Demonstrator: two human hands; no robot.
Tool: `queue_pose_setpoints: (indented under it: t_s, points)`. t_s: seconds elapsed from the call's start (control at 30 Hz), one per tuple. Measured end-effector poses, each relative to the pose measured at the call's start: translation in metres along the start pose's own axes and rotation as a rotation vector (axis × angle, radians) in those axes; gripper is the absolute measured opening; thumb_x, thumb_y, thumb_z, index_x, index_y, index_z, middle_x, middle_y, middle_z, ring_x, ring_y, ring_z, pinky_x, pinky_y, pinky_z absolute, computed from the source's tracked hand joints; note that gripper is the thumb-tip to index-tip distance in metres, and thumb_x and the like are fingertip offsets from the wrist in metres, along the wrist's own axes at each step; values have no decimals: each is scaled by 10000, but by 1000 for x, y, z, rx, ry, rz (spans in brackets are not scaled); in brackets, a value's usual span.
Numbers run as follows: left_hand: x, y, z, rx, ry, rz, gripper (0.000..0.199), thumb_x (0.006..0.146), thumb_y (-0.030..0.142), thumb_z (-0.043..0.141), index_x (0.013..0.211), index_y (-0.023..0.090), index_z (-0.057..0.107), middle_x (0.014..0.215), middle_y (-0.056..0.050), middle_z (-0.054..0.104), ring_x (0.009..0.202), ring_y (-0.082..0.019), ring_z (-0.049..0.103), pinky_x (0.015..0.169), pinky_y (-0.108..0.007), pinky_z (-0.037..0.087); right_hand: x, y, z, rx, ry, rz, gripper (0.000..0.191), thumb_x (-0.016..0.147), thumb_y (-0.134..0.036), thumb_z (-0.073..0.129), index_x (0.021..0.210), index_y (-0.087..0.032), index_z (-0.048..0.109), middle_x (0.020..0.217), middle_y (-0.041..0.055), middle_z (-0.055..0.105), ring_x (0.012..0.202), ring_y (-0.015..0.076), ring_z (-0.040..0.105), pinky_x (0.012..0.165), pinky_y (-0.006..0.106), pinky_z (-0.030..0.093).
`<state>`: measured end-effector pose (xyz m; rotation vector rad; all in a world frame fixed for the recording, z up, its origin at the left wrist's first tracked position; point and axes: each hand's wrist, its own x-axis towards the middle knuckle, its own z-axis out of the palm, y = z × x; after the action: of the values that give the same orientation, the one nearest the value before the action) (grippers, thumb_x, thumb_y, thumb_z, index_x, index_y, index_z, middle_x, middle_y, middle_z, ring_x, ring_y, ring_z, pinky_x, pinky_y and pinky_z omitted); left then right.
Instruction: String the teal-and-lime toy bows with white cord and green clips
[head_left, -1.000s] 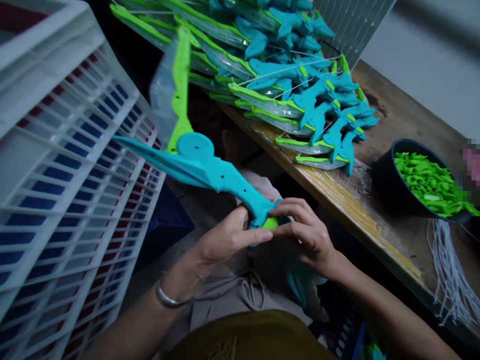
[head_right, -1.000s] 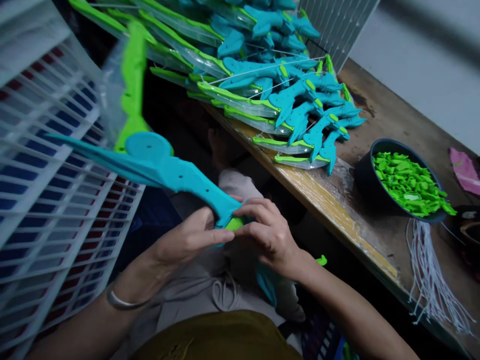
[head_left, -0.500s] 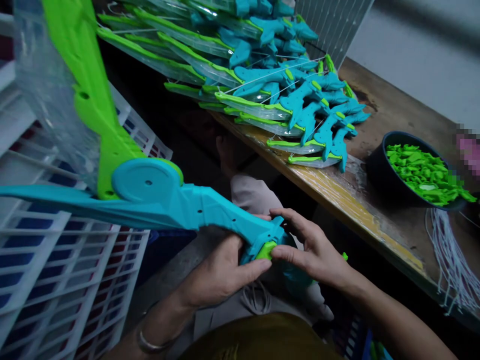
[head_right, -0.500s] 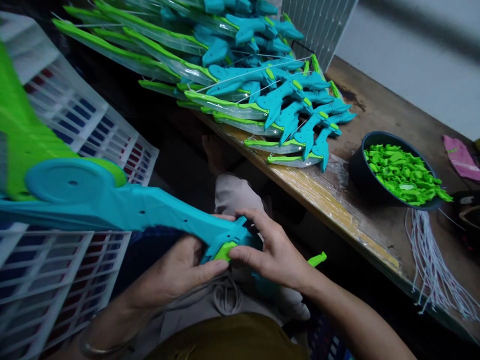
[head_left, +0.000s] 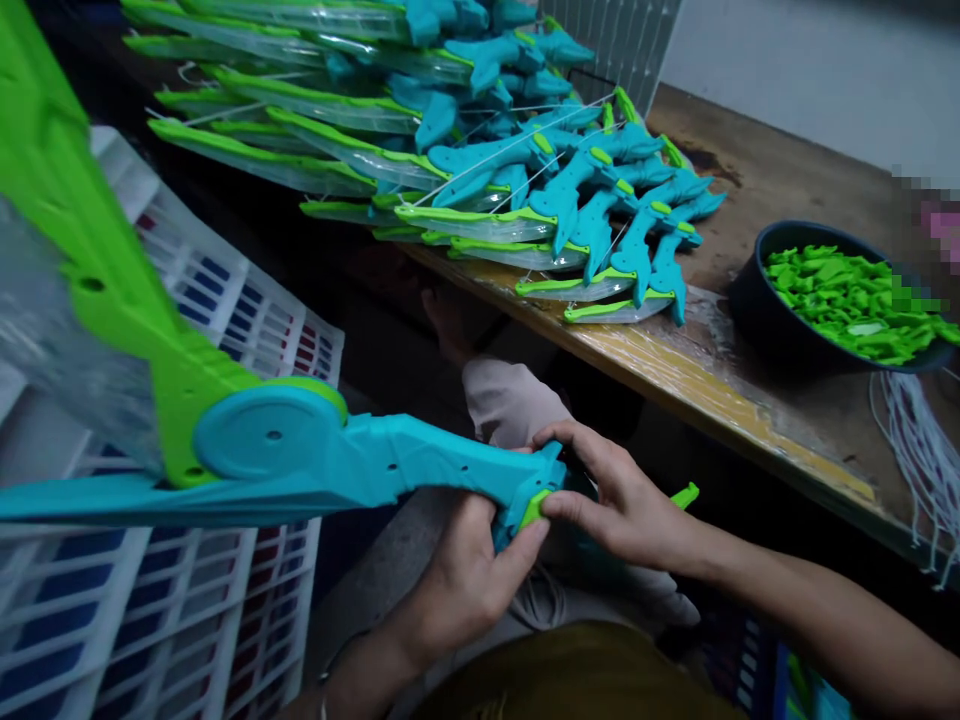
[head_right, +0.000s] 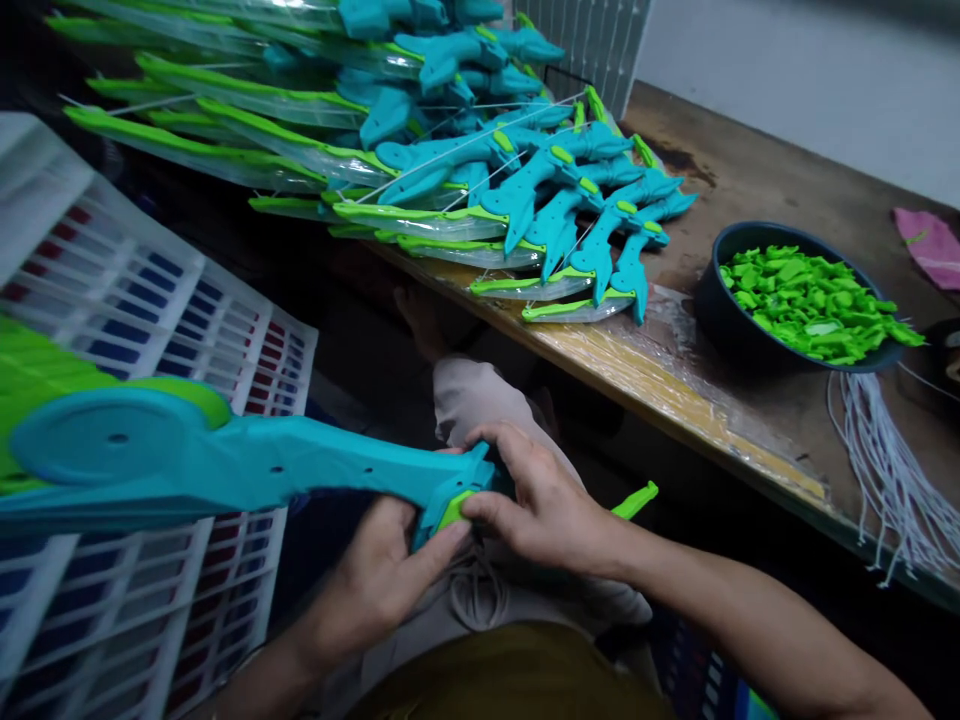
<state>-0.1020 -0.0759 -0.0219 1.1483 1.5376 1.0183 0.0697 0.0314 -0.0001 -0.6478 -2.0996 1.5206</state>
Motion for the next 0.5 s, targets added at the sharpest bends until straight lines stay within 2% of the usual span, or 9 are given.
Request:
queue_pose_setpoints:
  t_s: [0.2, 0.27, 0.4, 0.5]
  points:
    - [10, -3, -1, -41, 21, -47, 490, 843, 434, 703, 1249, 159, 689, 1268, -178, 686, 1308, -419, 570, 1182, -586, 381, 9, 10, -5, 66, 15, 85, 361, 922, -386, 743, 1201, -205, 603, 1133, 41, 654, 1061, 219, 616, 922, 337, 487]
    - [16, -5, -3, -100, 19, -69, 525, 834, 417, 731, 1289, 164, 665, 1355, -177, 656, 1350, -404, 548, 1197, -561, 376, 10, 16, -5, 89, 34, 140, 431, 885, -415, 773, 1221, -200, 610, 1121, 35, 663, 1027, 212, 619, 903, 326, 494]
    - [25, -8, -5, -419, -2, -102, 662, 834, 395, 784, 1448, 258, 575, 1575, -96, 530, 1485, -329, 441, 1261, -460, 325, 10, 33, -2, 119, 107, 212, 593, 873, -447, 759, 1366, -188, 554, 1241, 59, 650, 1101, 227, 613, 955, 342, 499]
    - [27, -8, -3, -697, -23, -198, 677, 868, 437, 761, 1495, 295, 548, 1552, -72, 571, 1463, -343, 478, 1187, -466, 461, 4, 43, 2, 130, 121, 236, 536, 927, -472, 693, 1359, -182, 564, 1230, 62, 670, 1077, 225, 636, 937, 342, 524]
